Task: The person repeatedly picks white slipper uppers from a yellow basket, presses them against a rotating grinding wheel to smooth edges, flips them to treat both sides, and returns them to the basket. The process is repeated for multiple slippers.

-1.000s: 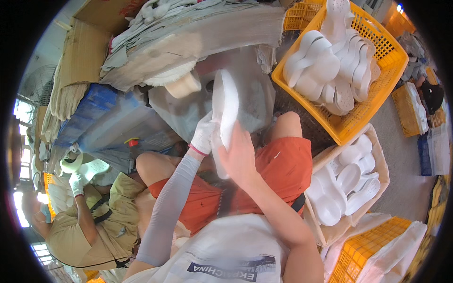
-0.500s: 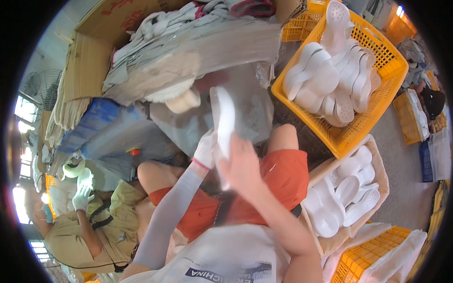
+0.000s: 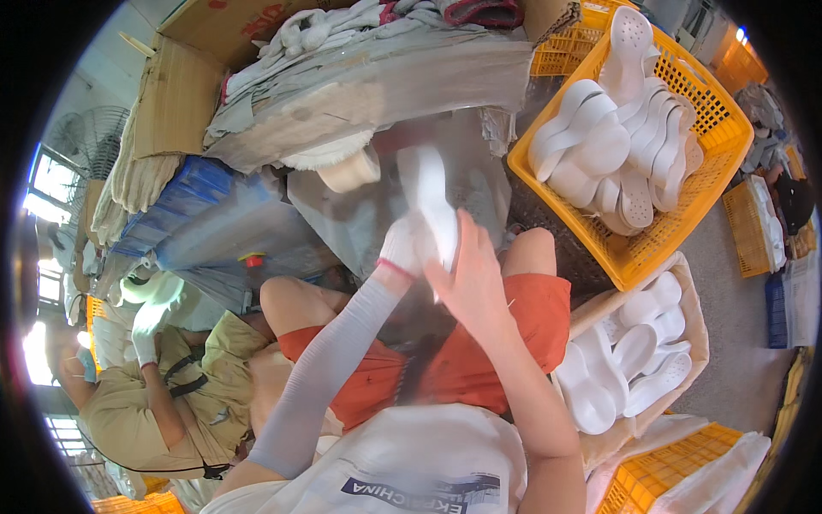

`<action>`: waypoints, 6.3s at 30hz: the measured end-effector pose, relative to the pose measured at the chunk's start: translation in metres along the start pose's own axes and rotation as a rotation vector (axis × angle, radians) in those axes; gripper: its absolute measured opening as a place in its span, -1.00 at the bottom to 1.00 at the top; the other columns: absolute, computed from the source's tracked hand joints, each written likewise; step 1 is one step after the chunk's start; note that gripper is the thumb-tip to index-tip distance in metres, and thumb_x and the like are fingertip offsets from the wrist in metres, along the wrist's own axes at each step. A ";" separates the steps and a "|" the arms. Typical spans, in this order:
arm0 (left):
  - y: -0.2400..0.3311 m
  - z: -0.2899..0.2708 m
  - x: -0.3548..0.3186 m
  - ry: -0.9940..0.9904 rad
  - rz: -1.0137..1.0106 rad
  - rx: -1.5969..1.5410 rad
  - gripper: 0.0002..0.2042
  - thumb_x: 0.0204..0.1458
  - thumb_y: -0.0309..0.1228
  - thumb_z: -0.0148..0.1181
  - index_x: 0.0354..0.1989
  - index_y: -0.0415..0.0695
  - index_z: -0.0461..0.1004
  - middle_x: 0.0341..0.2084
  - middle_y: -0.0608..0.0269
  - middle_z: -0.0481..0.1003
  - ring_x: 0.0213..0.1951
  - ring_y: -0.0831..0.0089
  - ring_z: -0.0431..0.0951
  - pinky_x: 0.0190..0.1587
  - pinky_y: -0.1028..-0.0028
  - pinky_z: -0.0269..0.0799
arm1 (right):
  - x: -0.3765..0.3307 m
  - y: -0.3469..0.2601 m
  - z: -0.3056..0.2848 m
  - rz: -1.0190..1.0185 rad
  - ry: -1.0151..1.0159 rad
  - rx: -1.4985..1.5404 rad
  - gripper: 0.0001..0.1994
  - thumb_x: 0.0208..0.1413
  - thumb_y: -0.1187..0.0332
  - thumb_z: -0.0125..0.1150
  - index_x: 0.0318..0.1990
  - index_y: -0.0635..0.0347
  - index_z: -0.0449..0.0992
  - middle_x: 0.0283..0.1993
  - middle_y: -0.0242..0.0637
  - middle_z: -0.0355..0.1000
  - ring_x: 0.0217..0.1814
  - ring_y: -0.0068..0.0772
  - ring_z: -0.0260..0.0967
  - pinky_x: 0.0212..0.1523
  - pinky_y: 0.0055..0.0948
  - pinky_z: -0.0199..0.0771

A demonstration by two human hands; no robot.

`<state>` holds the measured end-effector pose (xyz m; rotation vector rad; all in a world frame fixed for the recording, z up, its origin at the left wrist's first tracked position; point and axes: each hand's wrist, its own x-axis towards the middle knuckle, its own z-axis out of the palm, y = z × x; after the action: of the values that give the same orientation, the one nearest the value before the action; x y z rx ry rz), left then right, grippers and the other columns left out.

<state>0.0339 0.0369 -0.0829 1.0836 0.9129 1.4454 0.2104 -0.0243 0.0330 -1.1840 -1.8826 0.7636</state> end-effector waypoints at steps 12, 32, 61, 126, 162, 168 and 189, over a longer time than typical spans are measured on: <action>0.036 0.036 -0.025 0.265 -0.389 -0.715 -0.65 0.40 -0.29 0.00 0.23 -0.20 0.43 0.04 0.12 0.57 0.08 0.22 0.57 0.17 0.22 0.52 | -0.023 -0.053 -0.032 0.153 0.047 0.045 -0.18 0.07 0.25 0.37 0.41 0.44 0.13 0.16 0.26 0.42 0.23 0.30 0.41 0.20 -0.04 0.47; -0.059 -0.027 0.094 0.189 0.175 1.096 -0.61 0.21 -0.21 0.13 0.14 -0.12 0.52 0.08 -0.03 0.56 0.13 0.05 0.57 0.09 0.24 0.54 | 0.096 -0.017 -0.006 0.168 0.231 0.020 -0.32 0.01 0.34 0.26 0.32 0.43 0.28 -0.08 0.24 0.57 -0.01 0.20 0.58 0.04 -0.11 0.56; -0.003 -0.116 0.047 0.789 -0.468 0.296 -0.49 0.37 -0.06 -0.18 -0.09 -0.25 0.59 -0.16 0.00 0.62 -0.09 0.15 0.61 -0.01 0.22 0.48 | 0.052 -0.068 0.065 0.007 -0.282 0.129 -0.64 0.06 0.32 0.53 -0.19 0.40 0.50 -0.33 -0.11 0.60 -0.34 -0.47 0.49 -0.27 -0.35 0.52; 0.047 0.026 0.011 0.180 -0.681 -1.100 -0.60 0.38 -0.02 0.00 0.02 -0.11 0.53 -0.17 0.07 0.62 -0.18 0.14 0.64 -0.13 0.09 0.63 | -0.050 -0.047 -0.036 -0.221 -0.358 -0.459 -0.57 0.01 0.74 0.13 0.10 0.40 0.49 0.17 0.05 0.54 0.19 0.10 0.54 0.15 -0.13 0.60; 0.069 0.033 -0.064 0.662 -0.007 -0.514 -0.57 0.41 0.06 -0.06 -0.03 -0.07 0.52 -0.27 0.28 0.57 -0.23 0.45 0.61 -0.16 0.45 0.56 | -0.048 -0.013 -0.019 0.238 -0.321 0.475 -0.04 0.02 0.42 0.51 0.52 0.27 0.00 0.48 0.02 0.21 0.37 -0.16 0.37 0.31 -0.15 0.42; 0.067 -0.024 -0.008 0.408 -0.328 -0.829 -0.64 0.42 -0.04 -0.17 0.05 0.05 0.50 -0.11 0.21 0.59 -0.05 0.28 0.57 0.06 0.34 0.48 | 0.067 -0.024 0.080 -0.042 -0.269 -0.218 -0.56 0.00 0.23 0.46 -0.13 0.43 0.50 -0.20 0.22 0.56 -0.12 0.19 0.57 -0.05 -0.09 0.56; 0.039 -0.019 0.003 0.761 -0.301 -0.806 -0.15 0.09 0.58 -0.22 -0.05 -0.01 0.55 -0.32 0.18 0.61 -0.34 0.22 0.62 -0.22 0.18 0.60 | 0.051 -0.044 0.074 -0.034 -0.274 0.012 -0.65 0.10 0.53 0.33 0.05 0.32 0.44 0.03 0.07 0.50 -0.01 -0.04 0.53 0.04 -0.24 0.51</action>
<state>0.0038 0.0344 -0.0518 -0.2186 0.8124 1.7444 0.1136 -0.0007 0.0441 -1.0806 -2.1109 0.9570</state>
